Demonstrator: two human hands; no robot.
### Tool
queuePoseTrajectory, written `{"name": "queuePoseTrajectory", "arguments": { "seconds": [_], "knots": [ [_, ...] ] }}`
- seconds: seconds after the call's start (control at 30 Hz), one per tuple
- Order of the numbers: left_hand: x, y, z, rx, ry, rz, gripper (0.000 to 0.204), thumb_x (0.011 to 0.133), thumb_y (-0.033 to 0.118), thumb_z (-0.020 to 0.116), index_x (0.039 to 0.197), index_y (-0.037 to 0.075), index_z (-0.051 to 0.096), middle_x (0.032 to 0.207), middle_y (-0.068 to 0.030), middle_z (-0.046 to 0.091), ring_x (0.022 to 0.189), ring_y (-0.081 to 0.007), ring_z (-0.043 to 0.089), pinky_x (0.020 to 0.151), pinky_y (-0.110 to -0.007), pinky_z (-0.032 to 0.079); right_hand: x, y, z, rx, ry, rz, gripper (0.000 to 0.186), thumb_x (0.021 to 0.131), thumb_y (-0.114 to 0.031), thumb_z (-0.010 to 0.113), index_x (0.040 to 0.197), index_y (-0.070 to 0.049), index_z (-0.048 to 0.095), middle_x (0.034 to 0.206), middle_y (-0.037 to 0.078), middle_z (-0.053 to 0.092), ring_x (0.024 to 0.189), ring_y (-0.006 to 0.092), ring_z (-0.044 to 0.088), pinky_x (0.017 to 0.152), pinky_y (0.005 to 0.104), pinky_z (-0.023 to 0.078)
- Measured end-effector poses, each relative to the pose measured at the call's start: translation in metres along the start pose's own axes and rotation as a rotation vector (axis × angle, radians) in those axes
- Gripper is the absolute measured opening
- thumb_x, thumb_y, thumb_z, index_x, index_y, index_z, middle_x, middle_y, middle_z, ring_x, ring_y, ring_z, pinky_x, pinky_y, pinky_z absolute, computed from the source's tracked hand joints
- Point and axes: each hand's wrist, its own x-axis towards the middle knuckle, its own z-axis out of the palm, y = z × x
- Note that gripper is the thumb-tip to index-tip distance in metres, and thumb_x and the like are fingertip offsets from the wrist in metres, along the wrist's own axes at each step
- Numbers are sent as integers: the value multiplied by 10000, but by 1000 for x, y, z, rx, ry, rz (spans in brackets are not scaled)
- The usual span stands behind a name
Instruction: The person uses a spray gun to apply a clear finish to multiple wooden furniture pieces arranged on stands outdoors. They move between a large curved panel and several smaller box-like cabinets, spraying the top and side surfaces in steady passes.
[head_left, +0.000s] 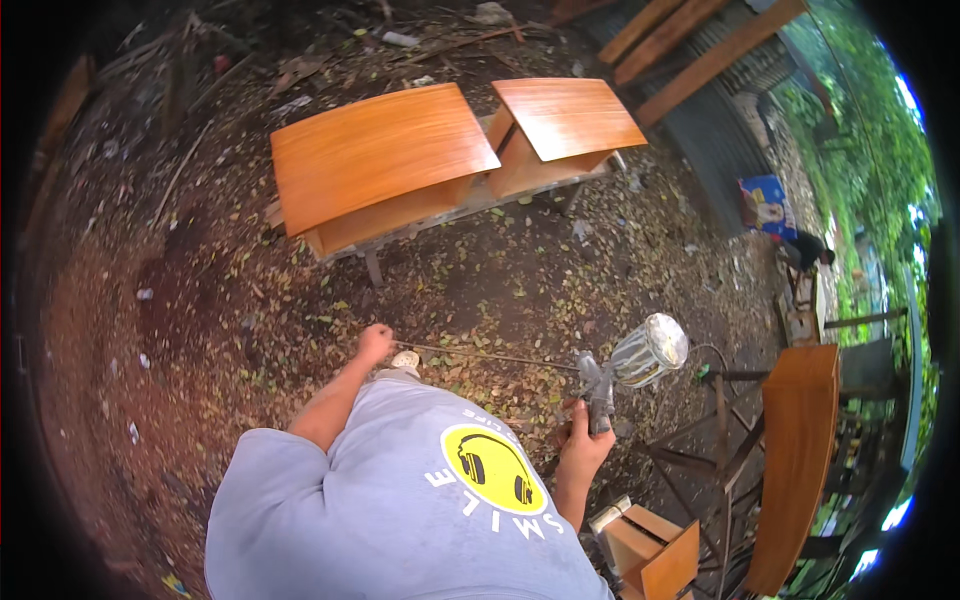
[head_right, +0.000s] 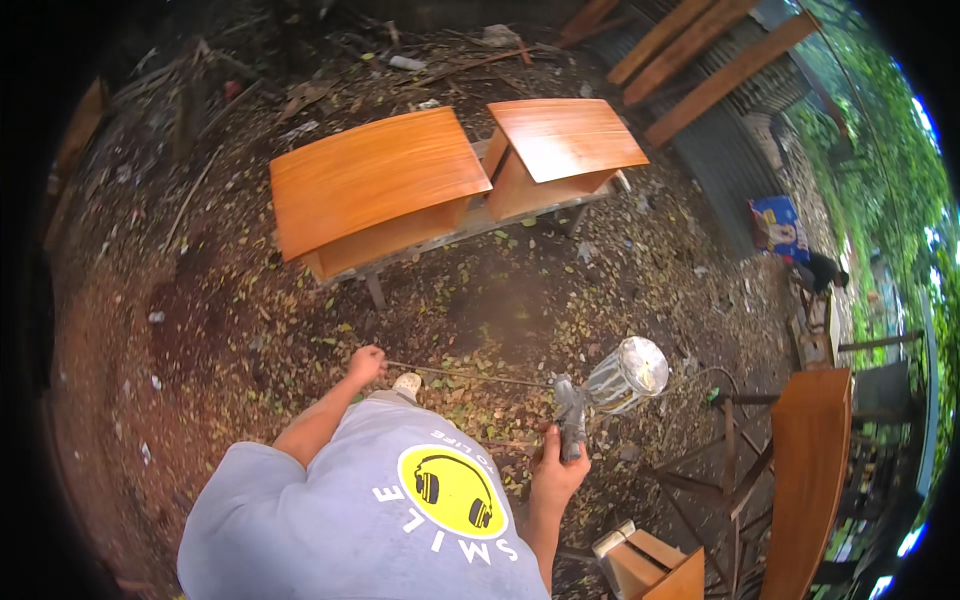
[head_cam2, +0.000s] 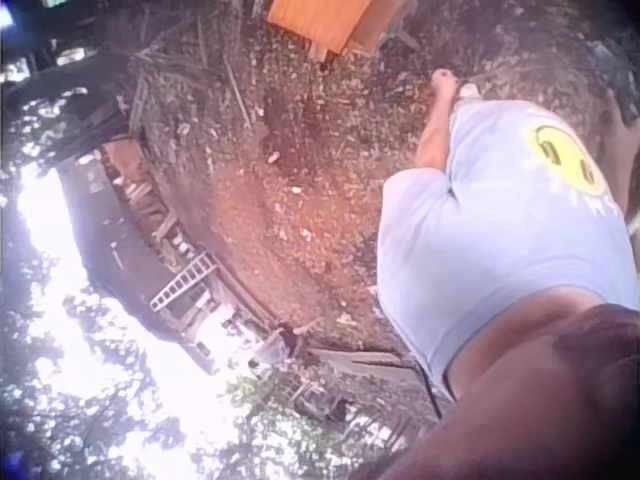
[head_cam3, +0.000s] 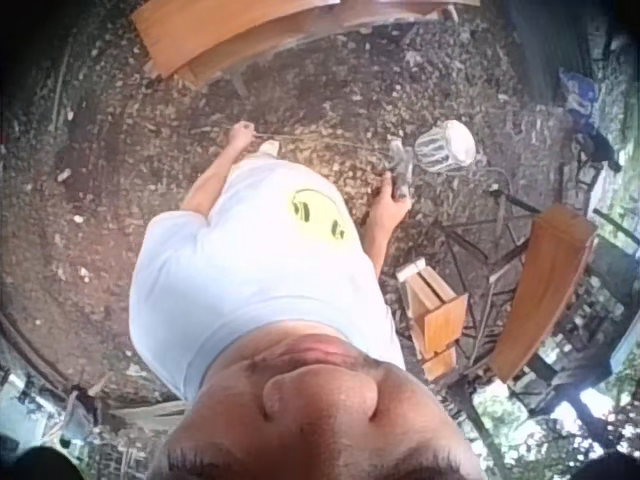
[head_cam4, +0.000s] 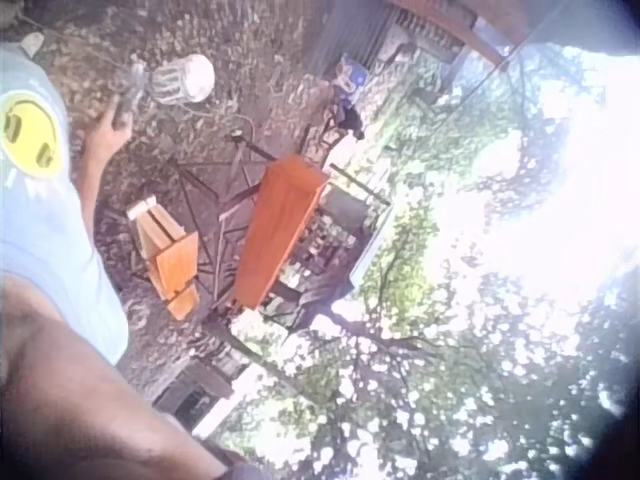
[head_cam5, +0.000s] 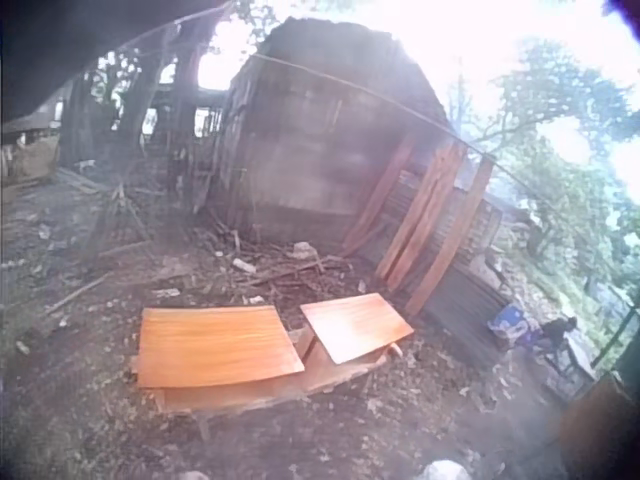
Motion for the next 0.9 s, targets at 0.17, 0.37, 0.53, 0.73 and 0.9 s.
{"name": "queuePoseTrajectory", "arguments": {
  "seconds": [0.17,0.37,0.53,0.73,0.9],
  "knots": [
    [-56,43,68,-154,-321,44,227,997,189,585,1072,-12,660,809,-123,719,634,-176,683,523,-299,507,2,8,-31,-69,-88,19,155,979,-126,625,888,-4,651,602,-28,530,414,51,435,378,241,319],
    [-125,52,109,-58,-165,267,239,1009,198,573,1031,-26,651,769,-97,691,608,-146,659,539,-296,507,2,11,-61,-35,-121,59,154,975,-136,631,898,-5,651,651,-13,550,415,57,416,388,248,308],
    [-124,23,91,-101,-36,193,248,994,227,590,1012,-5,673,752,-111,693,617,-197,666,590,-356,524,-2,26,-91,-30,-153,26,130,981,-129,609,943,-9,644,792,38,648,423,70,415,389,263,327],
    [-122,-23,45,439,303,171,303,924,305,602,1002,42,732,948,-212,711,906,-411,669,827,-493,527,-8,32,-105,-24,-113,35,147,974,-144,624,907,-13,634,757,35,630,414,70,399,387,270,314],
    [-114,-89,-21,958,-133,3,393,890,372,622,1046,28,732,1090,-234,693,1047,-392,660,900,-472,530,-17,22,-100,48,-64,20,178,972,-162,650,888,-5,652,602,-30,521,413,50,412,387,239,287]
  ]
}}
